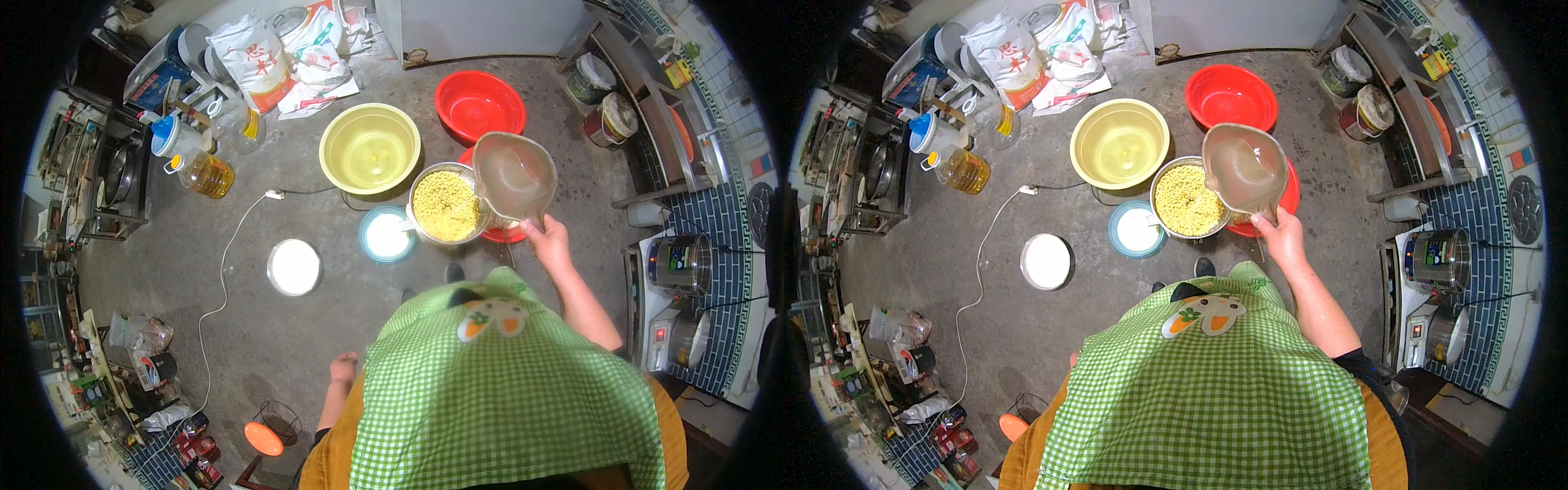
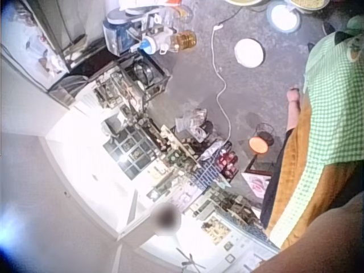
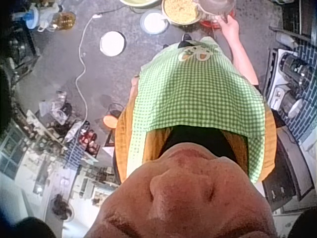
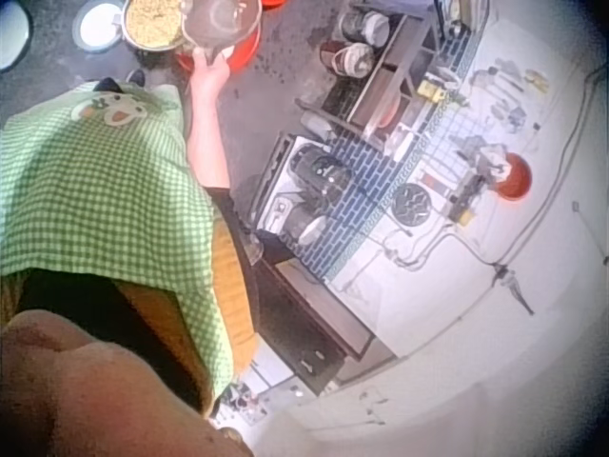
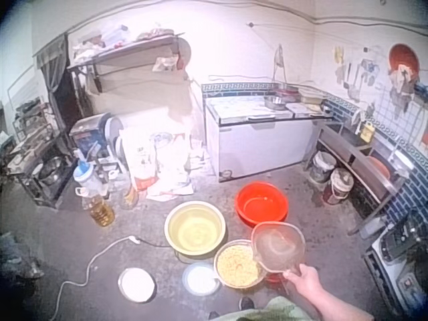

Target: The person pours water into a grain mill containing yellow grains, then operates the mill to grind the contents into a white paste. They collect the paste in a red basin, add water, and stir the mixture with a ladle. The person then transfers the mixture back into the mill for further processing.

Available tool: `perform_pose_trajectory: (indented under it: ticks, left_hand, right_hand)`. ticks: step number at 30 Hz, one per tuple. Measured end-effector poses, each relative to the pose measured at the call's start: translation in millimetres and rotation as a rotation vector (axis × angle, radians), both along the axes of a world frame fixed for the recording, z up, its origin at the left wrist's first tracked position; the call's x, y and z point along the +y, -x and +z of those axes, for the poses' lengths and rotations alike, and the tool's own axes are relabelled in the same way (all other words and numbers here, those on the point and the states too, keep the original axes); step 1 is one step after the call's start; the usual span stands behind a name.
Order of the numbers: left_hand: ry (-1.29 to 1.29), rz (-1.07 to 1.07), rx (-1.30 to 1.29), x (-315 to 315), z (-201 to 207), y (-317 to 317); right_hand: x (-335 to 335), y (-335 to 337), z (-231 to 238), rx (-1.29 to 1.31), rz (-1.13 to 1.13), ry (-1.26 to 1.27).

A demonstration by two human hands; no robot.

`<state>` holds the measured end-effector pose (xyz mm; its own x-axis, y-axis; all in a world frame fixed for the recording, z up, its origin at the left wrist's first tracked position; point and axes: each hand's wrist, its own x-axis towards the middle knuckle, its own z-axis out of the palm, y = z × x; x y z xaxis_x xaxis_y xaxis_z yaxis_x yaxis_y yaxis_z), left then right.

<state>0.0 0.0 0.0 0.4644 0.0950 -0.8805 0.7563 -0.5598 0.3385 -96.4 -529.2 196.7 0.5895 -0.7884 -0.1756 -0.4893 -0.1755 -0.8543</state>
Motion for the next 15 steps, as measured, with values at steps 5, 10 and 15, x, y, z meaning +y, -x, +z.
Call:
perform_pose_trajectory:
  ticks: [5,10,15]
  left_hand:
    - [0.003,-0.056,-0.014,-1,-2,4]
    - [0.005,-0.024,-0.018,-3,0,3]
    - [0.004,-0.035,-0.019,-6,5,3]
  right_hand:
    - [-1,0,8,0.080,-0.021,-0.052]
    - [-1,-3,1,-0.041,0.031,0.095]
    - [-2,-1,4,0.026,0.021,0.023]
